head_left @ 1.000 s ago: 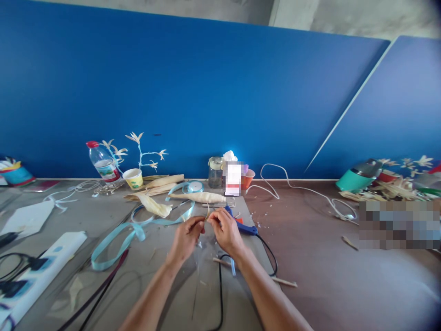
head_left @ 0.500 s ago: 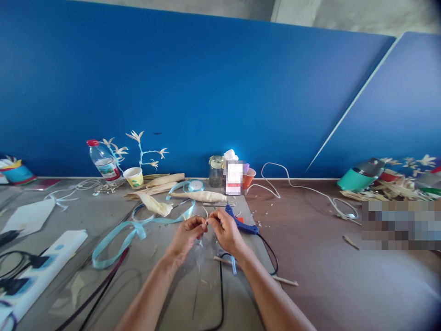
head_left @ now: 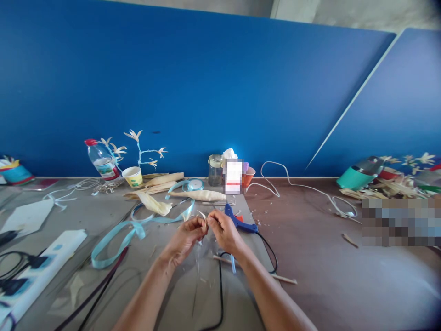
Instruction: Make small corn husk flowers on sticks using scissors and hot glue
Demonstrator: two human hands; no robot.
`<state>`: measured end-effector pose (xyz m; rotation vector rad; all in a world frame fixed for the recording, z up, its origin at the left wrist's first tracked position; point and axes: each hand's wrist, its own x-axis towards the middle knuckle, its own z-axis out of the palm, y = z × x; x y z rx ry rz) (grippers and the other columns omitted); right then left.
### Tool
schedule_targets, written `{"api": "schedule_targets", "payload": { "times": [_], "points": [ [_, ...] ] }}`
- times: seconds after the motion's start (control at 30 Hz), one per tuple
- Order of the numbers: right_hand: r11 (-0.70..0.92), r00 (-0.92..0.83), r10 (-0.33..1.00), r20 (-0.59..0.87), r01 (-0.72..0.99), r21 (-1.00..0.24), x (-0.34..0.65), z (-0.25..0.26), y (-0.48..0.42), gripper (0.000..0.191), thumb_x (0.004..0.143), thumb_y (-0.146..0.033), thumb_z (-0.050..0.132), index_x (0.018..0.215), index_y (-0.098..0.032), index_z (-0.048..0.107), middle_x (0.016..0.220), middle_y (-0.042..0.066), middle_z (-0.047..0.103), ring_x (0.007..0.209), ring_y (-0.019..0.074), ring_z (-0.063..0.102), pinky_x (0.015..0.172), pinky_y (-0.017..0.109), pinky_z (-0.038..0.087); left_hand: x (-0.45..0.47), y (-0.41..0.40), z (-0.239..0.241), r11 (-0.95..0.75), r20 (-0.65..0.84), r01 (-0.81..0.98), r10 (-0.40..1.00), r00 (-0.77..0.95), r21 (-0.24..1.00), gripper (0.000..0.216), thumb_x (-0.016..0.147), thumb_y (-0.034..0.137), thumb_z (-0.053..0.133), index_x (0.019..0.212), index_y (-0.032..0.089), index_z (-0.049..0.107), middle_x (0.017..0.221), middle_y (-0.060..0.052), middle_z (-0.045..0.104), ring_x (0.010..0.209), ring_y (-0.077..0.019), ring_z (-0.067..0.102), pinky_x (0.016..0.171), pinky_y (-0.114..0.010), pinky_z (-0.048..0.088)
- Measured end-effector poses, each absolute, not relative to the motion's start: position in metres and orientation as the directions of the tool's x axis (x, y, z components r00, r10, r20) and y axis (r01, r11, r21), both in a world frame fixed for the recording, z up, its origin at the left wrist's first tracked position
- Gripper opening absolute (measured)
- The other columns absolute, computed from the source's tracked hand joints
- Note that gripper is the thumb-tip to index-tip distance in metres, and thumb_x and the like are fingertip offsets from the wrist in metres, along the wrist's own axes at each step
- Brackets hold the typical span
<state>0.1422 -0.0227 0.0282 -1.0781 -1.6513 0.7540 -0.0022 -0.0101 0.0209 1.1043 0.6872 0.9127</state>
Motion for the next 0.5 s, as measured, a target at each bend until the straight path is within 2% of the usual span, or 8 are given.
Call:
{"api": "schedule_targets", "payload": {
  "times": [0.17,0.33,0.5],
  "points": [
    [0.399,-0.087,0.915,0.394,0.345,-0.85,0.1399,0.0285,-0.0239,0.024,0.084,-0.027,0.042,0.062,-0.018,0.047,0.059,-0.002,0.049,0.057,0.0105,0.045,0.055,0.021,0.034,-0.0025,-0.0093,0.0194,0.141,-0.026,-0.23,0.897,0.442,0.963,0.015,0.063,0.021,0.069,0.06,0.014,0.056,0.061,0.002,0.05,0.057,-0.0079,0.041,0.055,-0.02,0.031],
    [0.366,-0.033,0.919,0.393,0.445,-0.817,0.1371,0.0257,-0.0246,0.023,0.083,-0.024,0.042,0.062,-0.018,0.048,0.059,-0.001,0.051,0.056,0.0108,0.047,0.055,0.021,0.034,-0.0003,-0.0084,0.0183,0.156,-0.053,-0.214,0.906,0.42,0.964,0.017,0.061,0.024,0.071,0.061,0.014,0.057,0.058,0.002,0.053,0.05,-0.006,0.039,0.049,-0.019,0.03],
    [0.359,0.006,0.9,0.436,0.555,-0.75,0.1369,0.0205,-0.0235,0.023,0.083,-0.023,0.042,0.061,-0.018,0.049,0.06,0.001,0.054,0.057,0.0115,0.049,0.056,0.021,0.034,0.0002,-0.0061,0.0165,0.116,-0.029,-0.201,0.919,0.392,0.973,0.017,0.063,0.027,0.07,0.07,0.014,0.061,0.062,0.002,0.056,0.05,-0.0064,0.043,0.048,-0.019,0.033]
  ]
}}
